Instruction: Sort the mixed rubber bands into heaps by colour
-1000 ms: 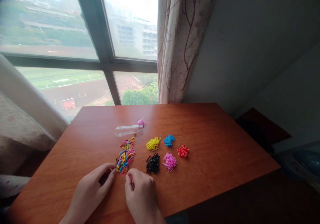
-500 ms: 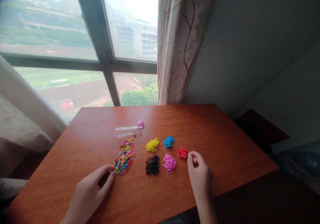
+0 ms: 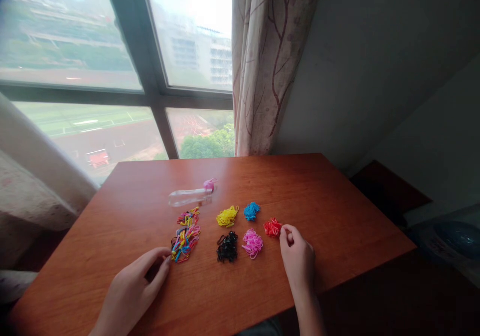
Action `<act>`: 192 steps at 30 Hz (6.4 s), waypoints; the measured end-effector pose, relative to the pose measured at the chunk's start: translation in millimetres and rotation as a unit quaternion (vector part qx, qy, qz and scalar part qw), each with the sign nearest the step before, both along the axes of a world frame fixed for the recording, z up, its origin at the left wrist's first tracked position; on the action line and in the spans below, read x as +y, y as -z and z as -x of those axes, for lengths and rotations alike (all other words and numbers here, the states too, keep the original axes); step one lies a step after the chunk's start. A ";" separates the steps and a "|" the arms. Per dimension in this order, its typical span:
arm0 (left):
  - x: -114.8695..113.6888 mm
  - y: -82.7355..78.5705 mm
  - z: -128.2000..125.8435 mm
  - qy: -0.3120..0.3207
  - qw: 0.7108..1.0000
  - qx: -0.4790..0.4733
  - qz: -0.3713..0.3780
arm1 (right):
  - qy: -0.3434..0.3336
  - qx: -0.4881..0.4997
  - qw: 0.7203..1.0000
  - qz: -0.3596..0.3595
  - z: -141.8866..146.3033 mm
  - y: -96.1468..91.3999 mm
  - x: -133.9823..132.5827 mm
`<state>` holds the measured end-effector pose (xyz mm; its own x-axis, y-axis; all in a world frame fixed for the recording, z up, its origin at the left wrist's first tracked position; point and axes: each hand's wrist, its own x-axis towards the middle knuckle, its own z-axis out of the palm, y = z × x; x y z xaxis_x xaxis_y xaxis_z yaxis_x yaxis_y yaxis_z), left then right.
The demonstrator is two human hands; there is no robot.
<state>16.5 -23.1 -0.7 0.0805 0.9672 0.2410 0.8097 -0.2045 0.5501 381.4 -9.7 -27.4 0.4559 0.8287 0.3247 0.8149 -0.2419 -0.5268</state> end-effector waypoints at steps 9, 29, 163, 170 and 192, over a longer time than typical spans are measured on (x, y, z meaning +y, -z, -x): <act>1.5 2.9 6.6 -0.064 0.998 -0.014 -0.023 | -0.133 0.055 0.985 -0.093 58.3 -13.3 -16.1; 2.0 -3.0 0.4 -0.014 0.997 0.074 0.021 | -0.365 0.120 0.922 -0.054 152.0 -21.0 -45.8; -1.5 0.2 -1.0 0.044 0.998 0.018 0.038 | -0.108 0.083 0.990 -0.019 26.4 -40.2 1.4; -2.6 -0.4 -2.7 0.037 0.998 0.029 0.052 | -0.283 0.172 0.943 -0.016 111.3 -24.8 -35.7; -1.4 3.5 0.3 0.050 0.998 0.030 -0.022 | -0.384 0.091 0.919 -0.010 155.0 -10.5 -51.7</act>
